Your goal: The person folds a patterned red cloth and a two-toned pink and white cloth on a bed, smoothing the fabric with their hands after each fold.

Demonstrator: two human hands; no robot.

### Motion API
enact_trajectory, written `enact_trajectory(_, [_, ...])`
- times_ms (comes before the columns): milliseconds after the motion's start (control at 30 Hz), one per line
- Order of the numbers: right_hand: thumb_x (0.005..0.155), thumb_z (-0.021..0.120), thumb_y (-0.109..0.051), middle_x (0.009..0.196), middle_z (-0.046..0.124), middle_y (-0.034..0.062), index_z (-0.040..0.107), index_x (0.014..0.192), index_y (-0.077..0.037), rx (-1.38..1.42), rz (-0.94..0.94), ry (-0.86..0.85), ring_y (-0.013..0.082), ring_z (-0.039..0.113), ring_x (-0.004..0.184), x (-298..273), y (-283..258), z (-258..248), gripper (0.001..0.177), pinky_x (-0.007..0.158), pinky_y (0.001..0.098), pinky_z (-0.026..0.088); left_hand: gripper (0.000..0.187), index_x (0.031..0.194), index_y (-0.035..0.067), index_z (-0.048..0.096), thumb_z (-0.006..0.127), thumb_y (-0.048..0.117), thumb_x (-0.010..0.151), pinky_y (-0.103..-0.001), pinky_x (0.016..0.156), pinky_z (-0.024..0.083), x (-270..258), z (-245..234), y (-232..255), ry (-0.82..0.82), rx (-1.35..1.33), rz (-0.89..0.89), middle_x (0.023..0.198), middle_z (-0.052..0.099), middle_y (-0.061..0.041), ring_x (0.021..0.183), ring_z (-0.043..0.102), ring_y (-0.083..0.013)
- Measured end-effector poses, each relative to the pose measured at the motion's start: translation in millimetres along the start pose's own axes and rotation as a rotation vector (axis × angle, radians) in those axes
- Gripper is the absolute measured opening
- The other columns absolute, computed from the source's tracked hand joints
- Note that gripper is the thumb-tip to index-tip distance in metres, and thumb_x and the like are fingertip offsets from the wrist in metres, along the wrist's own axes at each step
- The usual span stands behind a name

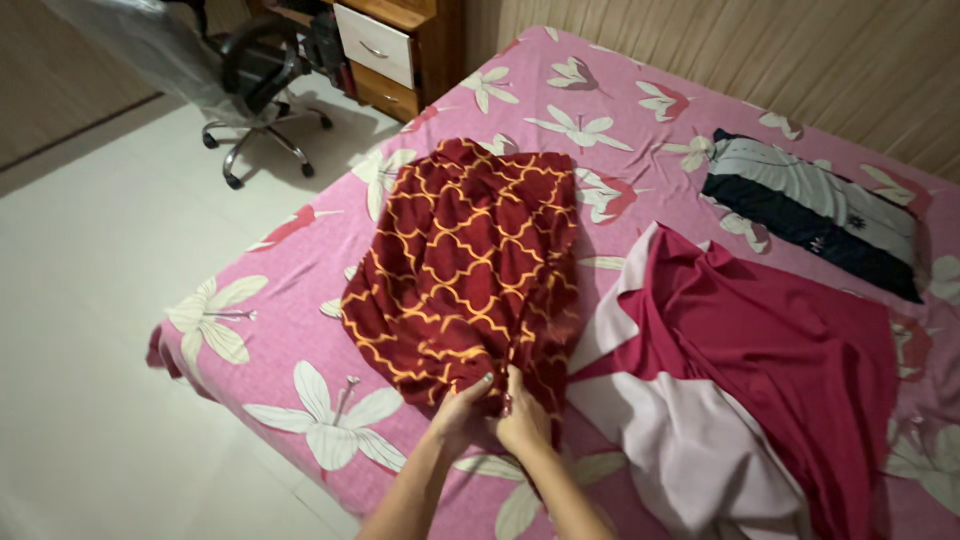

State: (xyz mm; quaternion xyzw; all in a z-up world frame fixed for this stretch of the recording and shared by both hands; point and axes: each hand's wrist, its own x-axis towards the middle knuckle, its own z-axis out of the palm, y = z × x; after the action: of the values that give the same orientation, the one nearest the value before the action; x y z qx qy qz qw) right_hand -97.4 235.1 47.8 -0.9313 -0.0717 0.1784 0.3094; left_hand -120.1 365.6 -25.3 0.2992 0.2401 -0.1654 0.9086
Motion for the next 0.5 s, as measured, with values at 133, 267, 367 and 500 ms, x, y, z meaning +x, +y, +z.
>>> enact_trajectory(133, [0.087, 0.069, -0.024, 0.099, 0.075, 0.0200, 0.071, 0.123, -0.022, 0.090, 0.059, 0.216, 0.0378, 0.072, 0.097, 17, 7, 24, 0.035, 0.080, 0.0489, 0.055, 0.040, 0.095, 0.003, 0.071, 0.063, 0.041, 0.087, -0.046, 0.093, 0.052, -5, 3, 32, -0.007, -0.273, -0.115, 0.096, 0.076, -0.017, 0.091, 0.071, -0.0328])
enact_trajectory(267, [0.081, 0.060, -0.007, 0.086, 0.074, 0.0146, 0.072, 0.113, -0.008, 0.501, -0.057, 0.537, 0.0274, 0.071, 0.079, 50, 45, 40, 0.034, 0.074, 0.0400, 0.055, 0.018, 0.110, 0.011, 0.071, 0.068, 0.016, 0.094, -0.049, 0.118, 0.045, -9, -3, 68, 0.205, -0.878, 0.361, 0.119, 0.073, -0.006, 0.120, 0.064, -0.0246])
enact_trajectory(367, [0.081, 0.058, -0.002, 0.098, 0.073, 0.0122, 0.065, 0.119, -0.002, 0.677, -0.071, 0.801, 0.0208, 0.068, 0.088, 88, 91, 31, 0.039, 0.080, 0.0342, 0.052, 0.035, 0.125, 0.008, 0.067, 0.064, 0.019, 0.092, -0.058, 0.118, 0.037, -7, -7, 108, 0.311, -0.950, 0.514, 0.131, 0.070, -0.012, 0.130, 0.060, -0.0322])
enact_trajectory(500, [0.093, 0.054, -0.003, 0.115, 0.068, 0.0085, 0.065, 0.125, -0.003, 1.103, 0.049, 0.906, 0.0173, 0.061, 0.100, 91, 116, -9, 0.034, 0.087, 0.0315, 0.049, 0.044, 0.136, 0.009, 0.061, 0.061, 0.021, 0.094, -0.057, 0.120, 0.037, -23, -33, 154, 0.205, -0.952, 0.577, 0.142, 0.063, -0.012, 0.131, 0.059, -0.0318])
